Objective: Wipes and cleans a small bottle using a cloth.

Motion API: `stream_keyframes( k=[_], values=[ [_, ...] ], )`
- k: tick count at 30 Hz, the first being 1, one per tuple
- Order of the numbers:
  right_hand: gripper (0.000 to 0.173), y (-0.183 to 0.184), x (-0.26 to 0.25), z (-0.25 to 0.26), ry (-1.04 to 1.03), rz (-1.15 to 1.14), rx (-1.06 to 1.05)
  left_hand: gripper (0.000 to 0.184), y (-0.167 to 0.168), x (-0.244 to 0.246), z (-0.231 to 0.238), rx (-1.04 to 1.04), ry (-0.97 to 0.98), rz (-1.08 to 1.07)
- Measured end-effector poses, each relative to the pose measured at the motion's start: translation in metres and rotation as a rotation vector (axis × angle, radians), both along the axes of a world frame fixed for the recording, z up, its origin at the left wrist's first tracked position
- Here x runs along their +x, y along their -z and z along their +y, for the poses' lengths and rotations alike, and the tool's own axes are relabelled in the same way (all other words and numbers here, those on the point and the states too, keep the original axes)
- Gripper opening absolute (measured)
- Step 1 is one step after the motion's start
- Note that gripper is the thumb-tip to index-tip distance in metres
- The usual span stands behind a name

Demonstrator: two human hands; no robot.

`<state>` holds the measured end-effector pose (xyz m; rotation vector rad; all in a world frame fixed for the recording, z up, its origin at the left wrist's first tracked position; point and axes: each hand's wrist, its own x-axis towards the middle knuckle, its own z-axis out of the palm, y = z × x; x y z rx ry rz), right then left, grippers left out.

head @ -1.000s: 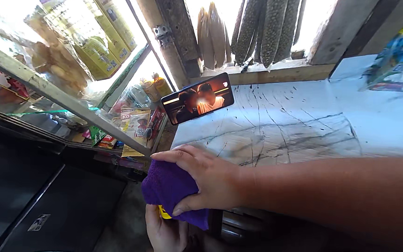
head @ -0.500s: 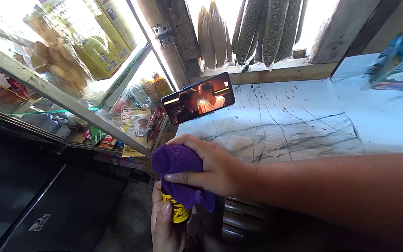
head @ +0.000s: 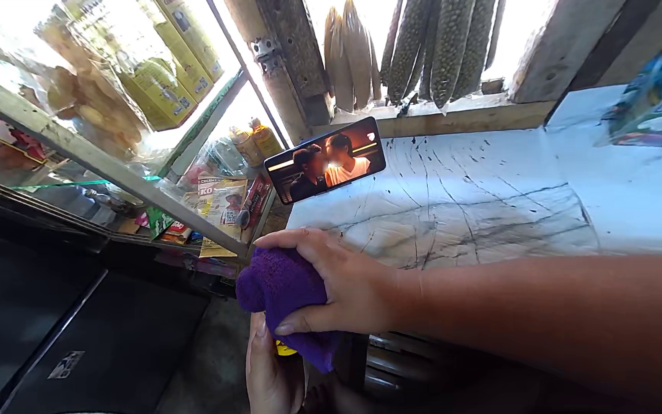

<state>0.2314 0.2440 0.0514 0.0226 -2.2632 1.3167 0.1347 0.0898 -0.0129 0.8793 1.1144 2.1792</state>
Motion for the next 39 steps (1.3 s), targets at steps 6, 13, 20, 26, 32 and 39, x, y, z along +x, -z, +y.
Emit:
stream_keyframes(
  k=[6, 13, 20, 26, 32, 39],
  values=[
    [0.098, 0.002, 0.002, -0.003, -0.015, -0.026, 0.074, 0.034, -0.002, 0.007, 0.0, 0.039, -0.007, -0.082],
    [0.106, 0.001, 0.004, -0.005, -0.041, -0.079, 0.135, 0.029, -0.005, 0.009, 0.0, 0.123, 0.032, -0.228],
    [0.092, 0.001, 0.002, -0.004, -0.058, -0.022, 0.155, 0.028, -0.004, 0.007, -0.003, 0.15, 0.099, -0.231],
    [0.056, 0.003, 0.0, 0.0, -0.015, 0.093, 0.093, 0.035, -0.004, 0.004, -0.004, 0.032, 0.097, -0.096],
    [0.045, -0.001, 0.001, 0.002, 0.024, 0.091, -0.076, 0.045, 0.009, -0.009, -0.003, 0.019, 0.135, 0.169],
    [0.069, 0.003, -0.001, 0.0, -0.008, 0.099, 0.022, 0.039, 0.005, -0.002, -0.001, 0.032, -0.001, 0.12]
  ],
)
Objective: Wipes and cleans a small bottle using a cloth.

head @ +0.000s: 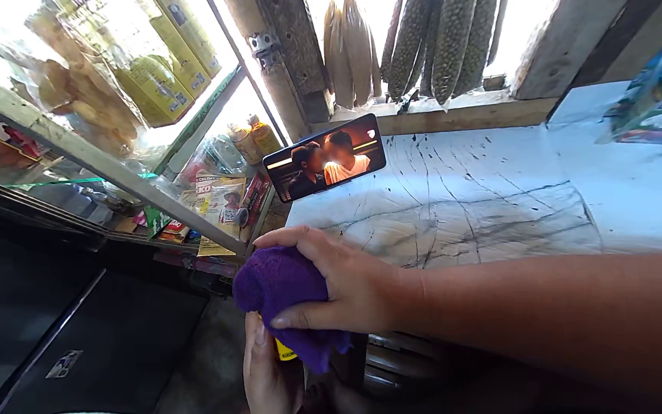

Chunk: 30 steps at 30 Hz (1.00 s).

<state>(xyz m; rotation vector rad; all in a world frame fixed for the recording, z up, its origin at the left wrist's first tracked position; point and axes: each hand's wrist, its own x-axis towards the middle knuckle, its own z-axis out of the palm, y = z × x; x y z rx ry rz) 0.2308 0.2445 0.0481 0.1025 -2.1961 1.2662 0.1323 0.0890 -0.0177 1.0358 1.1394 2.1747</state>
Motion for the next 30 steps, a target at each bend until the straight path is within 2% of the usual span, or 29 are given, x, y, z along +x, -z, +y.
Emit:
stream_keyframes(
  k=[4, 6, 9, 13, 18, 23, 27, 30],
  values=[
    [0.088, 0.001, 0.002, -0.004, -0.029, -0.073, 0.126, 0.031, -0.011, 0.006, 0.0, 0.141, 0.171, -0.264],
    [0.092, 0.001, 0.003, -0.005, -0.046, -0.093, 0.163, 0.032, -0.01, 0.004, -0.001, 0.212, 0.296, -0.371],
    [0.092, 0.002, 0.002, -0.006, -0.044, -0.056, 0.185, 0.033, -0.008, 0.002, -0.002, 0.253, 0.348, -0.436],
    [0.078, 0.003, 0.002, -0.005, -0.003, 0.029, 0.174, 0.033, -0.008, 0.001, -0.002, 0.258, 0.354, -0.413],
    [0.059, 0.002, 0.002, -0.004, 0.023, 0.132, 0.102, 0.035, -0.006, -0.002, -0.005, 0.156, 0.361, -0.336],
    [0.048, 0.0, 0.002, -0.003, -0.013, 0.182, 0.023, 0.038, 0.0, -0.004, -0.007, 0.151, 0.347, -0.239],
    [0.05, 0.001, 0.001, -0.003, 0.002, 0.166, 0.014, 0.036, 0.001, -0.002, -0.003, 0.155, 0.295, -0.183],
    [0.06, 0.003, 0.001, -0.004, 0.015, 0.146, 0.058, 0.034, -0.001, 0.001, -0.003, 0.145, 0.221, -0.189]
  ],
)
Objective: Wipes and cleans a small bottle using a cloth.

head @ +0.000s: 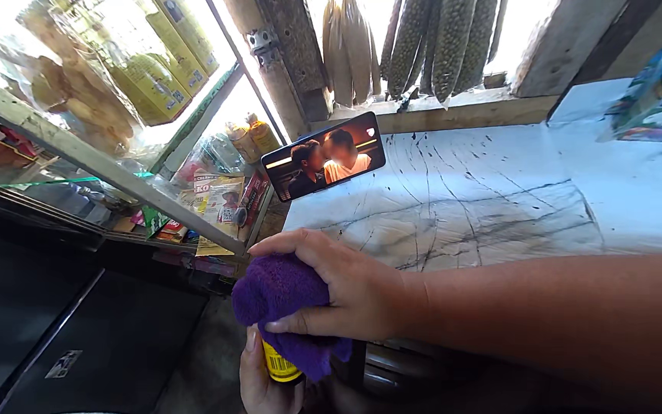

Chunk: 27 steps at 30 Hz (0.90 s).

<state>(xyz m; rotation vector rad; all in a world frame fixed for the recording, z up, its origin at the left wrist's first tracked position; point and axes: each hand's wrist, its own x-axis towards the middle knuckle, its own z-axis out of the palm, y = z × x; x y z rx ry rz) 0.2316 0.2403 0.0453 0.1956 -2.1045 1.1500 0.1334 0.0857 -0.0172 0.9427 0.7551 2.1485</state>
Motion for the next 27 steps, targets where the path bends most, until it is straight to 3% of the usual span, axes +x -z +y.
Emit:
stream_keyframes(
  k=[4, 7, 15, 20, 27],
  values=[
    [0.082, 0.002, 0.001, -0.003, -0.031, -0.121, 0.096, 0.033, -0.004, 0.006, 0.001, 0.01, -0.056, -0.028],
    [0.088, 0.002, 0.002, -0.005, -0.032, -0.165, 0.142, 0.034, -0.006, 0.01, 0.001, -0.025, -0.086, -0.017],
    [0.048, -0.003, 0.003, -0.001, 0.004, -0.06, 0.02, 0.038, -0.001, 0.007, 0.0, -0.09, -0.072, 0.095],
    [0.043, -0.006, 0.003, 0.0, -0.008, -0.049, -0.061, 0.038, 0.003, 0.0, 0.0, -0.074, -0.066, 0.157],
    [0.074, 0.003, 0.001, -0.003, -0.056, -0.079, 0.108, 0.034, -0.004, 0.006, -0.001, 0.034, -0.035, -0.048]
  ],
)
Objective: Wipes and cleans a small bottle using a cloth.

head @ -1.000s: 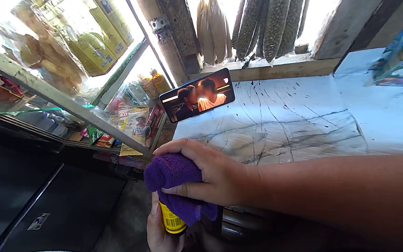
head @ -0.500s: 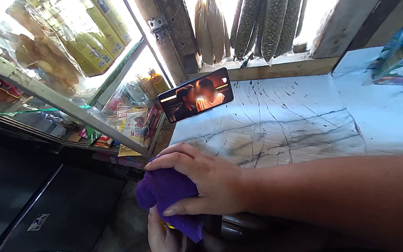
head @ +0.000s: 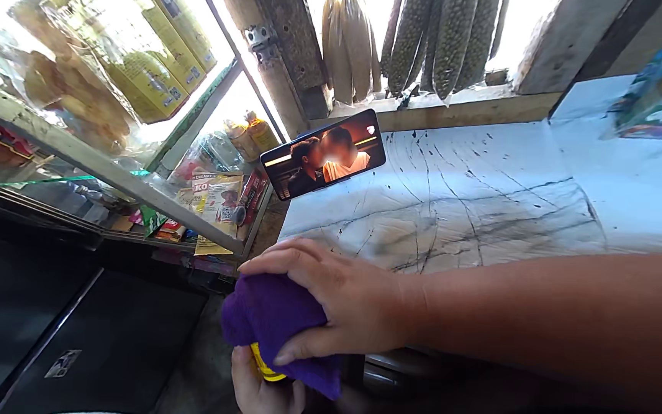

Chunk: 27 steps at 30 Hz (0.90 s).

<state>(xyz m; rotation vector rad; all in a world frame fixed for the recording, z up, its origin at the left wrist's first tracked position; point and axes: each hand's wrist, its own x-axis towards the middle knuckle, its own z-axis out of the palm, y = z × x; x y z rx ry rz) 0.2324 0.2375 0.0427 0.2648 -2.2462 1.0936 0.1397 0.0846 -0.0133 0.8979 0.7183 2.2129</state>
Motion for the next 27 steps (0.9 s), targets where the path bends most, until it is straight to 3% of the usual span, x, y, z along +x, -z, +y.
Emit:
stream_keyframes(
  k=[4, 9, 14, 17, 27],
  values=[
    [0.085, 0.001, 0.001, -0.001, -0.014, -0.023, 0.07, 0.034, 0.0, 0.002, 0.001, 0.037, -0.02, -0.023],
    [0.067, -0.001, 0.001, 0.0, 0.035, 0.073, 0.056, 0.034, 0.004, 0.001, 0.0, 0.014, 0.068, -0.076],
    [0.051, -0.005, 0.002, 0.002, 0.108, 0.077, -0.007, 0.042, 0.005, -0.002, 0.0, -0.166, 0.043, -0.007],
    [0.05, -0.007, 0.003, 0.004, 0.124, 0.068, -0.04, 0.045, 0.008, -0.005, 0.001, -0.192, 0.117, 0.056],
    [0.053, -0.004, 0.0, 0.004, 0.126, 0.12, -0.068, 0.042, 0.011, -0.006, 0.001, -0.226, 0.067, 0.075]
  ],
)
